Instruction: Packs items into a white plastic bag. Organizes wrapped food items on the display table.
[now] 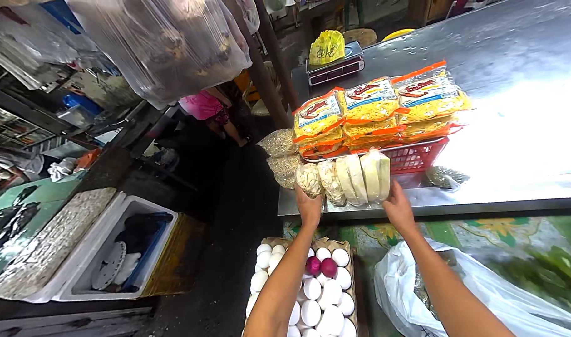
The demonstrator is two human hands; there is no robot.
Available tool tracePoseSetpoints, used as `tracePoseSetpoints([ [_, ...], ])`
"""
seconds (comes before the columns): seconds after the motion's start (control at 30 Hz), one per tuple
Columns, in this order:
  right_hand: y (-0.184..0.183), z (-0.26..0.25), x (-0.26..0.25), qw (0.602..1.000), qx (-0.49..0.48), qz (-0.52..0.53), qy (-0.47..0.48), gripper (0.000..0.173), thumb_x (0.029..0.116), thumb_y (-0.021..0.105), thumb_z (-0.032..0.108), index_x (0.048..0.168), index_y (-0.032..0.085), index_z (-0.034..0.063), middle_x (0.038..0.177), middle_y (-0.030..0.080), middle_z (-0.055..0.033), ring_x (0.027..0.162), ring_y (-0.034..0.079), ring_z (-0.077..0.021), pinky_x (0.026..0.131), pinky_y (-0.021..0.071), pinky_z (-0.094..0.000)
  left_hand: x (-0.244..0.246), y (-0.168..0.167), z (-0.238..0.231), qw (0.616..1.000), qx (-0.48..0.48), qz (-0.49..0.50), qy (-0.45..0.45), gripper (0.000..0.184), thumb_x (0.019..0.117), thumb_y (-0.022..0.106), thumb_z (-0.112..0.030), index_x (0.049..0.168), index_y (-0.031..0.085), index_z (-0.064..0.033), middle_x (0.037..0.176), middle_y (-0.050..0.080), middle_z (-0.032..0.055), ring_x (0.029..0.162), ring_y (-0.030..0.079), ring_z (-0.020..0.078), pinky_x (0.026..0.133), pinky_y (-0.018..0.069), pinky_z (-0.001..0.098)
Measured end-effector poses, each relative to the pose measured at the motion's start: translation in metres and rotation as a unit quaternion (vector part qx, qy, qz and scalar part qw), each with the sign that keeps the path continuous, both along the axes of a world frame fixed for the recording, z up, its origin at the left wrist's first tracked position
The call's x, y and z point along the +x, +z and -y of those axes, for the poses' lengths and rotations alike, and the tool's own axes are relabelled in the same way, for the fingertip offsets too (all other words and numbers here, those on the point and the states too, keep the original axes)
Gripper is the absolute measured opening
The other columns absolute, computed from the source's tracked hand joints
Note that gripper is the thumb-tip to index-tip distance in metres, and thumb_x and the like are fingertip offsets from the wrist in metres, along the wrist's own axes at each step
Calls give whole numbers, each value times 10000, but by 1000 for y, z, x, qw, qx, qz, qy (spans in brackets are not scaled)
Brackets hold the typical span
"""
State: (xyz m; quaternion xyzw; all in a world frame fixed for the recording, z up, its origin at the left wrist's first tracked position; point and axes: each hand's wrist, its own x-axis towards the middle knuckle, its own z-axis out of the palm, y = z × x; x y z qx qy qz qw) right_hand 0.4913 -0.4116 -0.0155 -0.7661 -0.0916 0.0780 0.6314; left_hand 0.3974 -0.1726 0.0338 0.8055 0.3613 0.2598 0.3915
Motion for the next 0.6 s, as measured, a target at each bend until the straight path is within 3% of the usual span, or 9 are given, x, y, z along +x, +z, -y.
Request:
tracePoseSetpoints([
  [0.2,-2,-1,-1,1000,4,8,0,830,834,574,-17,1602,260,0,1580,411,-213,1413,482,-242,1138,444,-370,-6,-5,-5,995,84,24,-43,1013,784,846,-100,1561,232,116,1540,414,311,1436,448,354,1204,362,411],
  [0.3,-2,-3,-1,1000,-6,10,3,862,828,600,6,1610,239,11,1588,401,-209,1418,475,-242,1139,443,-379,-8,-1,-10,994,92,-25,-60,1052,790,854,-145,1575,197,97,1548,408,300,1426,462,351,1183,393,431],
  [0.47,-2,-6,4,1000,7,5,10,988,804,712,61,1626,166,16,1601,373,-213,1425,467,-249,1140,455,-392,-7,-11,7,999,-28,-27,-18,1294,702,912,-115,1625,13,2,1627,295,265,1468,409,341,1182,406,462],
  [0.6,4,-4,3,1000,-3,-2,15,976,812,713,45,1625,175,14,1599,376,-214,1430,460,-254,1144,444,-392,-4,-12,23,997,-44,-62,11,1265,707,834,28,1630,-30,-30,1659,241,239,1452,437,341,1142,450,463],
])
